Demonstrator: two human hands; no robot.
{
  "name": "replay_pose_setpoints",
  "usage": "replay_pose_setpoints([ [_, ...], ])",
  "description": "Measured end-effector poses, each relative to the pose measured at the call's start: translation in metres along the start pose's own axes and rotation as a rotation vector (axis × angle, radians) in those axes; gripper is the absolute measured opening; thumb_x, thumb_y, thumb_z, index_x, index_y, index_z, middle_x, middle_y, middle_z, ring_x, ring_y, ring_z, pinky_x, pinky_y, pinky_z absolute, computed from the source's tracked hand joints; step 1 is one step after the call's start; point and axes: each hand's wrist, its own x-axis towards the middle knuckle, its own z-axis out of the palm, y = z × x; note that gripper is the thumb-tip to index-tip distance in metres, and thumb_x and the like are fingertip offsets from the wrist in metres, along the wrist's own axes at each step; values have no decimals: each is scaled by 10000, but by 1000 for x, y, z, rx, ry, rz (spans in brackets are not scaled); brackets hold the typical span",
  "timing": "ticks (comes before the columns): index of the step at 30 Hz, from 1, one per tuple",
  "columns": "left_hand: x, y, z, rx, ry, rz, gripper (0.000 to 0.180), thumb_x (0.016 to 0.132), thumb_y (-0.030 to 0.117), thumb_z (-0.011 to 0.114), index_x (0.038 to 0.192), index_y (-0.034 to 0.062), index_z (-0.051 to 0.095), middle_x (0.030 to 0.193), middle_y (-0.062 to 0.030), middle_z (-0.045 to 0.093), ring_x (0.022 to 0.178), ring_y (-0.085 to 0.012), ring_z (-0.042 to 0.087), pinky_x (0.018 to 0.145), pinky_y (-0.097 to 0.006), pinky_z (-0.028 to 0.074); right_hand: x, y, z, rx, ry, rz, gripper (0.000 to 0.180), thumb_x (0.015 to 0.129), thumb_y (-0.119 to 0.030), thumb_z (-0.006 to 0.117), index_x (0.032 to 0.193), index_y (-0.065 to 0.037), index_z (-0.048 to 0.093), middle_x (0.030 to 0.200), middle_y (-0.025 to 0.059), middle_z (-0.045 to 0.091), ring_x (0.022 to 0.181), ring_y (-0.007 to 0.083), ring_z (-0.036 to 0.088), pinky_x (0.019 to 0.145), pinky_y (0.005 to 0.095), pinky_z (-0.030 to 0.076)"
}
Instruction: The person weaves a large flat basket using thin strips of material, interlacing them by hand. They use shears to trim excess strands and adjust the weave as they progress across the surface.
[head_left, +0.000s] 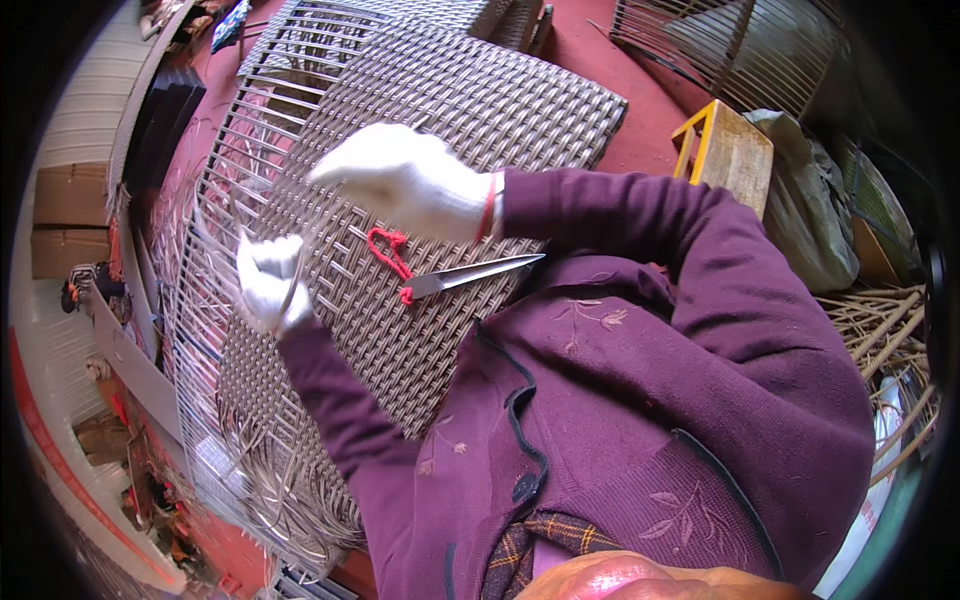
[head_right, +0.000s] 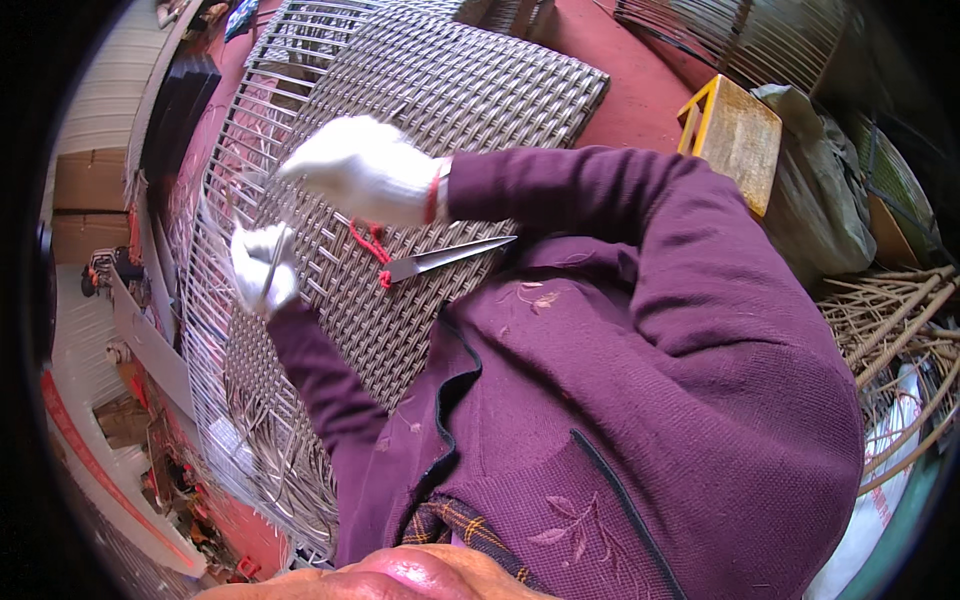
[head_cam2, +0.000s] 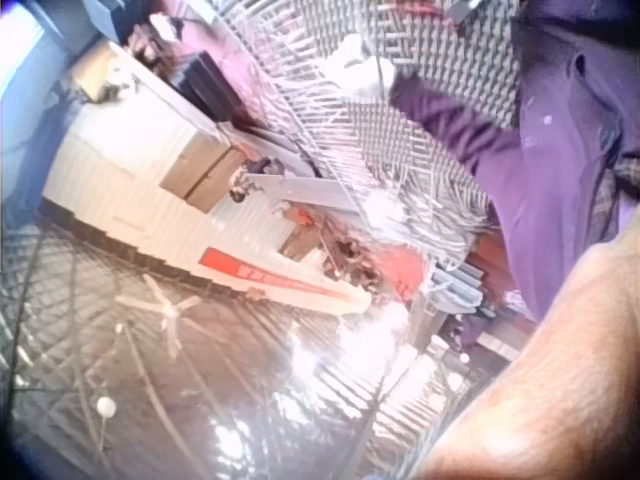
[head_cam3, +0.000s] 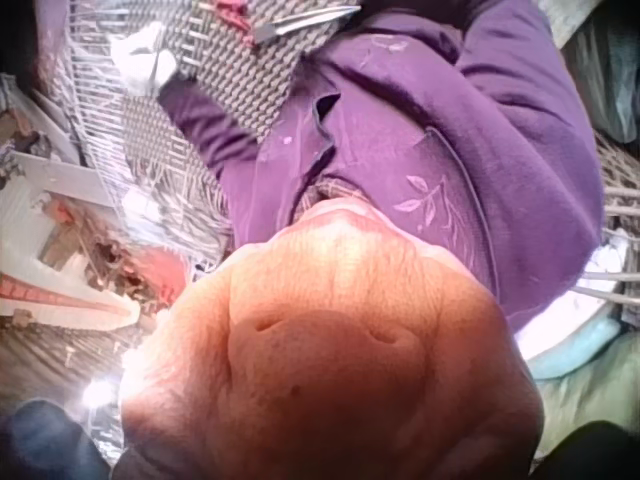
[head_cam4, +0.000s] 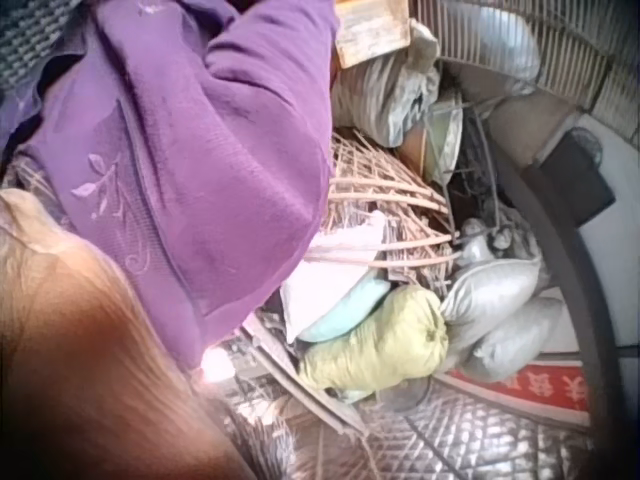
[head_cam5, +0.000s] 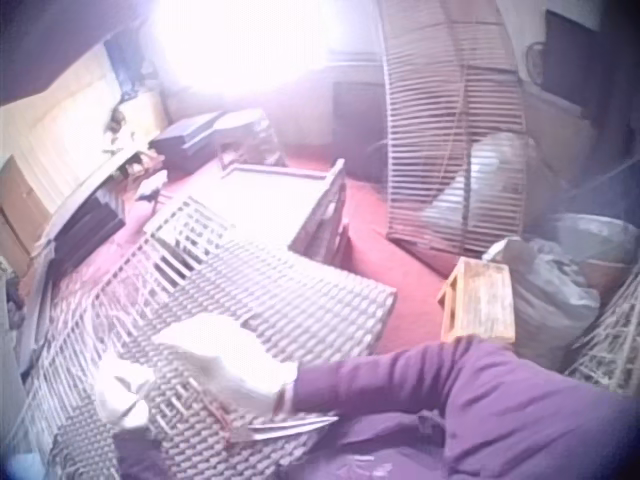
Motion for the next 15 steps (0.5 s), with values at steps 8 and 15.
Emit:
replay_pose_setpoints([
  [8,-21,64,15,-71,-301,151,440,1140,295,377,759,117,508,631,-3,448,589,-138,455,770,-413,515,-58,101,2,-314,-192,-51,253,894,-181,733,1136,-106,733,1061,68,715,962,307,677,863,456,540],
  [15,-29,-34,32,1299,-497,598,603,838,376,837,1270,-8,664,1287,-190,665,1173,-351,644,1035,-431,486,-47,105,7,51,-22,325,207,966,-246,699,1021,-54,754,900,109,735,826,251,709,747,382,565],
])
